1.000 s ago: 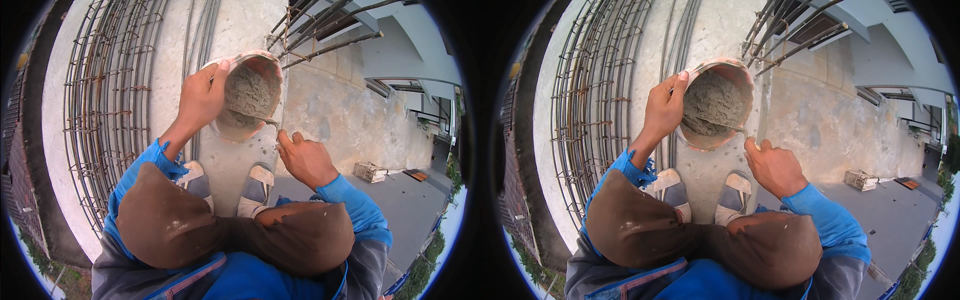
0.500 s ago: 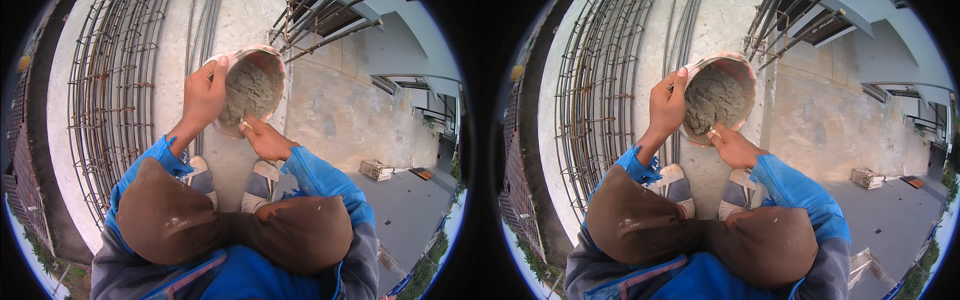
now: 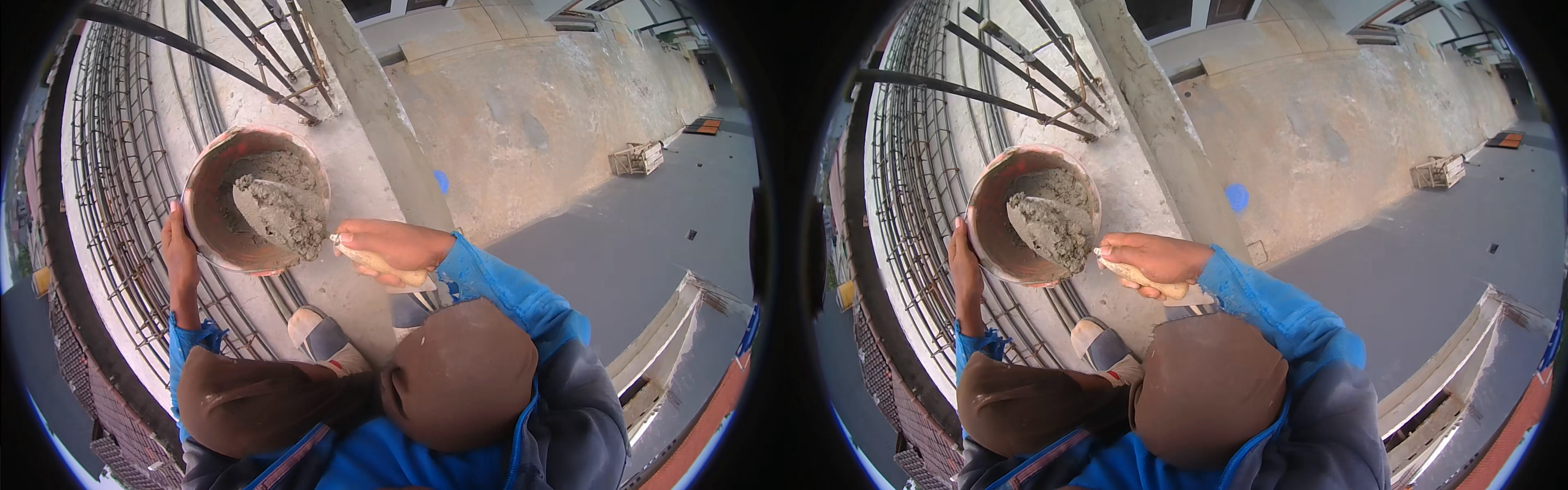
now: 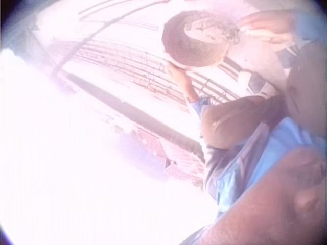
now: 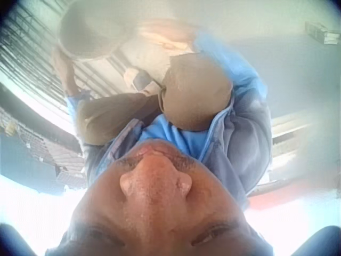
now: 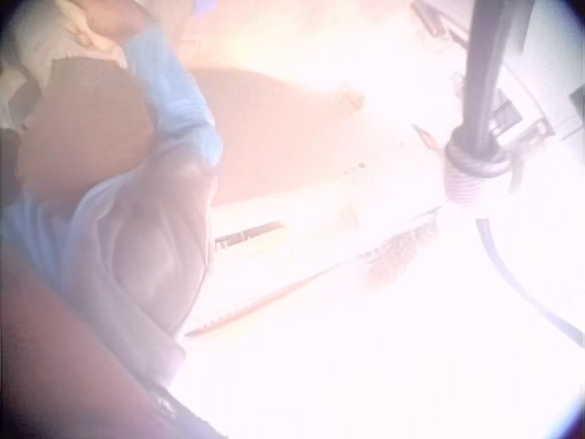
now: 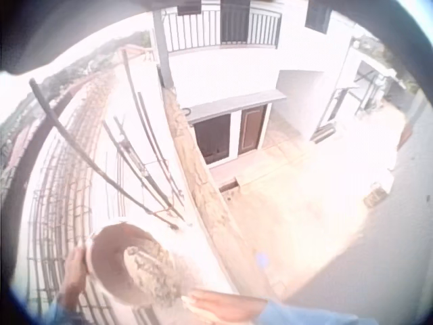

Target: The person scoops cement from a bucket using a trowel and applies it to a concrete ledge. They repeatedly smooth the surface along the edge of the ledge.

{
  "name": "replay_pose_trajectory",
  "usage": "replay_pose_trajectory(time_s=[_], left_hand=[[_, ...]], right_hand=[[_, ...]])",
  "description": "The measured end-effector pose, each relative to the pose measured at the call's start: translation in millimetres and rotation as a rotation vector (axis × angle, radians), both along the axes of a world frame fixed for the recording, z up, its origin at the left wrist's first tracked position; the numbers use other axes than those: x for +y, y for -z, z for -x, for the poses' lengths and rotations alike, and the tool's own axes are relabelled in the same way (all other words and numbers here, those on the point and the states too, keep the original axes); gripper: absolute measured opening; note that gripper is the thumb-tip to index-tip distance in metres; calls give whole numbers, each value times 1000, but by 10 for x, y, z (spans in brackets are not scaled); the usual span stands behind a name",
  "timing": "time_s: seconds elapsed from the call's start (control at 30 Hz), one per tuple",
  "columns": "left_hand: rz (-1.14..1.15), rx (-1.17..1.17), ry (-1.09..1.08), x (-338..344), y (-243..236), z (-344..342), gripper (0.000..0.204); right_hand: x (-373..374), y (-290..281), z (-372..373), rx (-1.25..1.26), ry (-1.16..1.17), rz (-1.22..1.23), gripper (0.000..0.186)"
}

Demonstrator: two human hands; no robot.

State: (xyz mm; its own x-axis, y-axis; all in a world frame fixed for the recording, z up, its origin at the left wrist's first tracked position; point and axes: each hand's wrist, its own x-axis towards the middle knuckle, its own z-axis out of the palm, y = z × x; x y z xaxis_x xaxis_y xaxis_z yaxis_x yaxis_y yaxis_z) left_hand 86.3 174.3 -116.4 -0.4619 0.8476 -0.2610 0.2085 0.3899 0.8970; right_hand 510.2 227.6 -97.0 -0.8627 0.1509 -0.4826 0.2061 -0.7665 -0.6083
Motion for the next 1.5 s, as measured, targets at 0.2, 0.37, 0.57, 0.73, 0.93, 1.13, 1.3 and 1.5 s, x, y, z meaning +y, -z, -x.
replay_pose_trajectory(time_s=[0.2, 0.37, 0.57, 0.73, 0.93, 1.13, 1.3, 1.5], left_hand=[[430, 19, 75, 84, -94, 684, 59], [112, 536, 355, 702, -815, 192, 68], [-580, 366, 548, 1753, -1325, -852, 106], [-717, -22, 105, 2135, -1223, -1586, 103], [-817, -452, 422, 2190, -1085, -1360, 100], [-788, -229, 353, 2164, -1125, -1455, 95], [-729, -179, 392, 2121, -1245, -1410, 92], [-671, -119, 422, 2235, -1238, -1289, 92]], right_hand=[[-66, 313, -1075, -135, 348, 69, 39], [16, 874, -1642, -450, 614, 37, 32], [829, 1640, -1307, -586, 833, -81, 29], [1602, 2625, -467, -953, 911, -834, 30], [2294, 3572, -11, -1059, 493, -755, 44], [2447, 3747, -403, -1032, 354, -594, 60], [2942, 3840, -356, -905, 83, -639, 60], [3434, 4277, -128, -864, -514, -860, 60]])
